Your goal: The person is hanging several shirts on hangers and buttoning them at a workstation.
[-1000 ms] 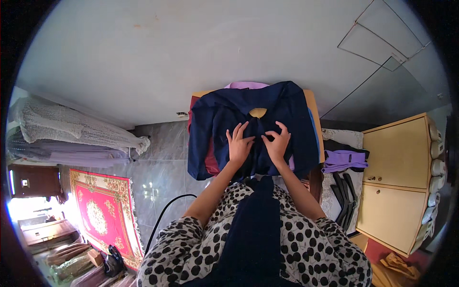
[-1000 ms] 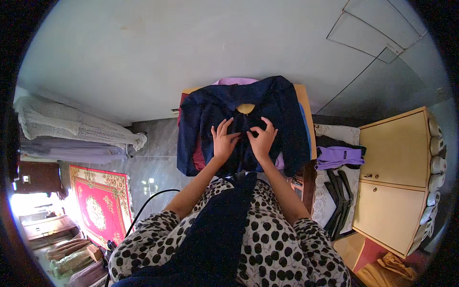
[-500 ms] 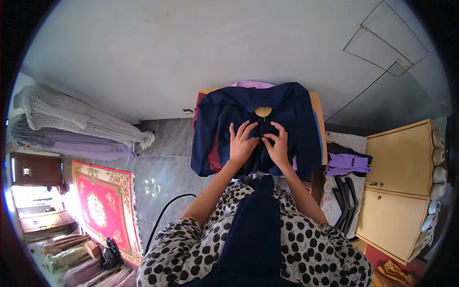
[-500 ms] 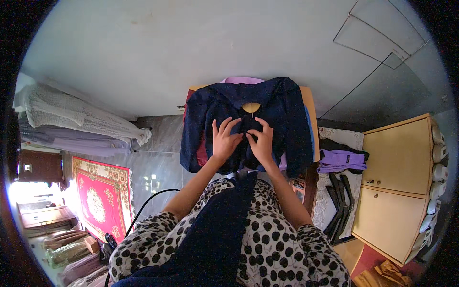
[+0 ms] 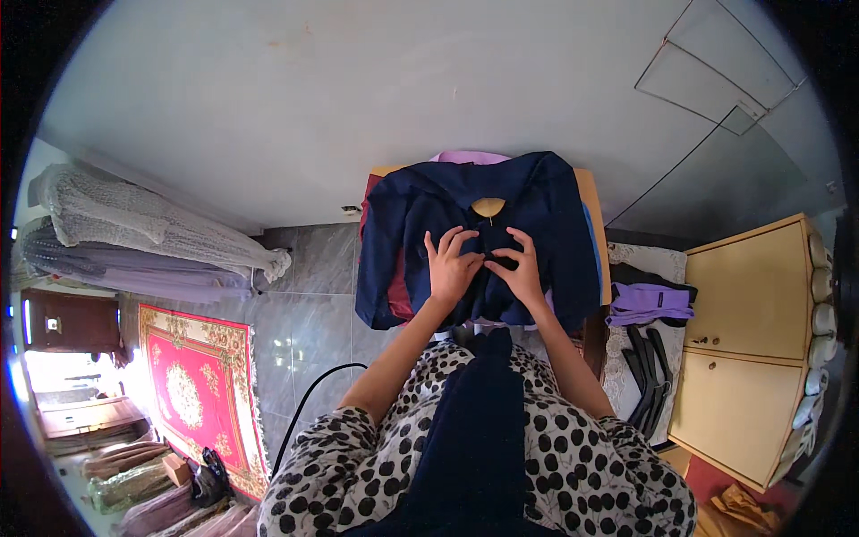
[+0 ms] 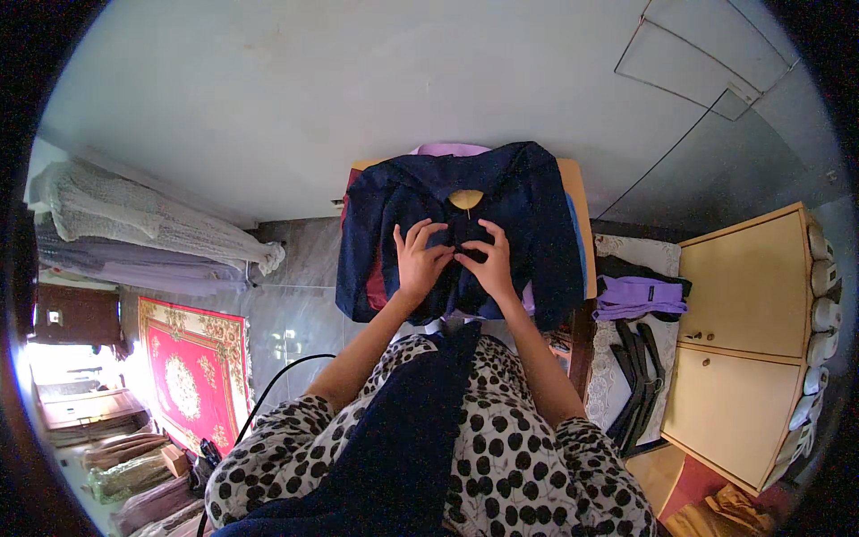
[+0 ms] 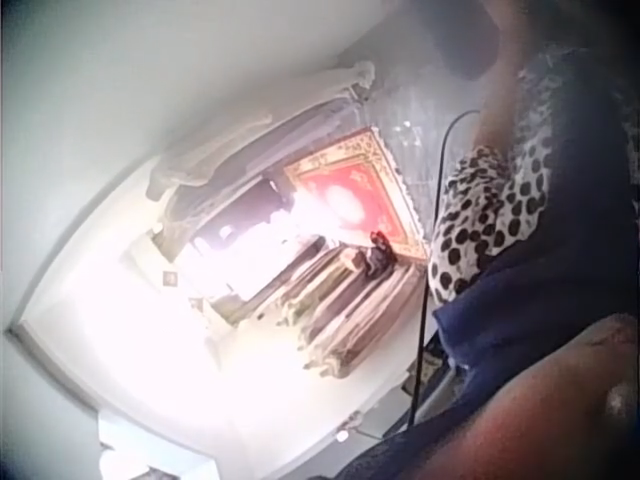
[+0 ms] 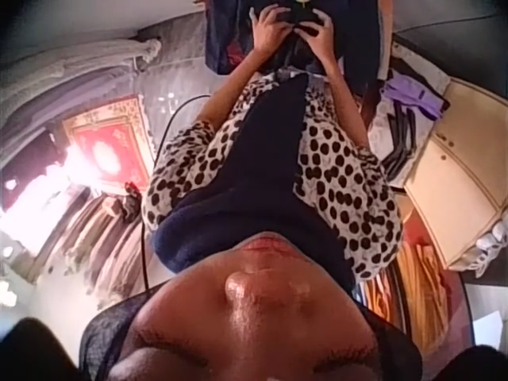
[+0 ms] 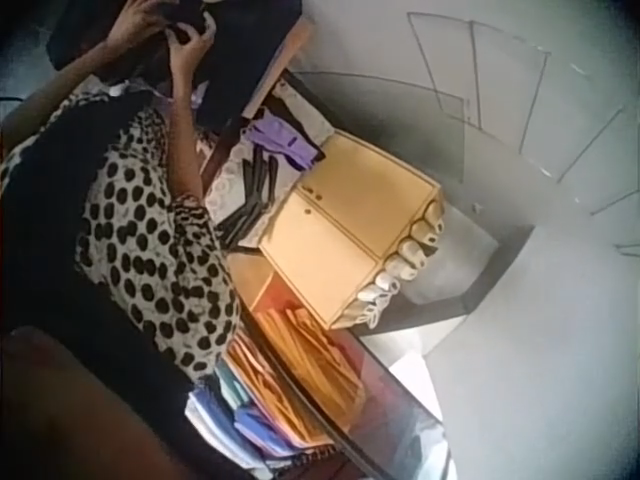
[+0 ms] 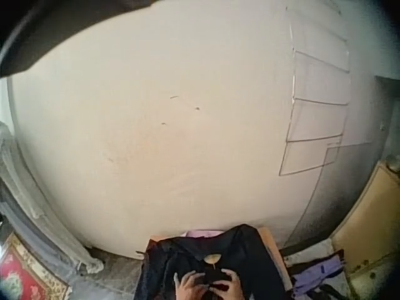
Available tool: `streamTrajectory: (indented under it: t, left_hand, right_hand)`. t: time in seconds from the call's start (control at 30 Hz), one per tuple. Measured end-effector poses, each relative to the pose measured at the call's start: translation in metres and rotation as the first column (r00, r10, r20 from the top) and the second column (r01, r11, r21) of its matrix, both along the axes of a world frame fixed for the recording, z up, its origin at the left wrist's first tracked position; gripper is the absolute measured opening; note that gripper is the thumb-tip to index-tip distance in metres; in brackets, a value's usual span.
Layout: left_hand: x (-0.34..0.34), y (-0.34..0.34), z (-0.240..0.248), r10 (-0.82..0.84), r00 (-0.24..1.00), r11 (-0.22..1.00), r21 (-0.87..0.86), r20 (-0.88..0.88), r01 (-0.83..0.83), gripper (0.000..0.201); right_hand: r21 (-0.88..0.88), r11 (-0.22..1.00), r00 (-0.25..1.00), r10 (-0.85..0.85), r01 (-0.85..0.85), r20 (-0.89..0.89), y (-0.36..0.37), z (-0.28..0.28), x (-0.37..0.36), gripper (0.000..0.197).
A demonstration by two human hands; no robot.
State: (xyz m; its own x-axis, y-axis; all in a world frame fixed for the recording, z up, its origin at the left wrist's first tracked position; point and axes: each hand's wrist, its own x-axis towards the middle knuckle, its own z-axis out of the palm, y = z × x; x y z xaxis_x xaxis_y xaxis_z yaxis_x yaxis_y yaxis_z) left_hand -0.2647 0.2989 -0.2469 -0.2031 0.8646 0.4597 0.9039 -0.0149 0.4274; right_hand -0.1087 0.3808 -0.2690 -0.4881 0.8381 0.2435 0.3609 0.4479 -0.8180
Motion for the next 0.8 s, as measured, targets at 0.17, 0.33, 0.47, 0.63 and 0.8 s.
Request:
streamTrajectory:
  t: [0.17, 0.33, 0.47, 0.63, 0.8]
  left_hand:
    - [0.001, 0.0, -0.001, 0.008, 1.0, 1.0, -0.018, 0.026, -0.007, 0.006]
    - [0.0, -0.001, 0.002, 0.018, 0.998, 0.998, -0.061, 0.056, -0.015, 0.009]
    - [0.0, 0.001, 0.007, -0.005, 0.997, 0.999, -0.032, 0.077, 0.007, 0.018]
    - [-0.008, 0.008, 0.012, -0.12, 0.993, 0.992, -0.027, 0.019, 0.121, 0.018]
    - [-0.016, 0.011, 0.012, -0.161, 0.987, 0.985, -0.054, 0.014, 0.162, 0.014]
  right_hand:
    - [0.03, 0.999, 0.997, 0.017, -0.019, 0.072, 0.003, -0.003, 0.003, 0.025]
    - [0.055, 0.997, 0.994, 0.047, -0.052, 0.097, 0.006, 0.001, 0.001, 0.023]
    - [0.088, 0.995, 0.996, 0.042, -0.049, 0.083, 0.005, 0.008, 0.0, 0.021]
    - [0.208, 0.978, 0.993, -0.038, 0.014, 0.114, 0.002, 0.014, -0.003, 0.019]
    - [0.24, 0.969, 0.995, -0.078, 0.06, 0.068, 0.0, 0.013, -0.004, 0.017]
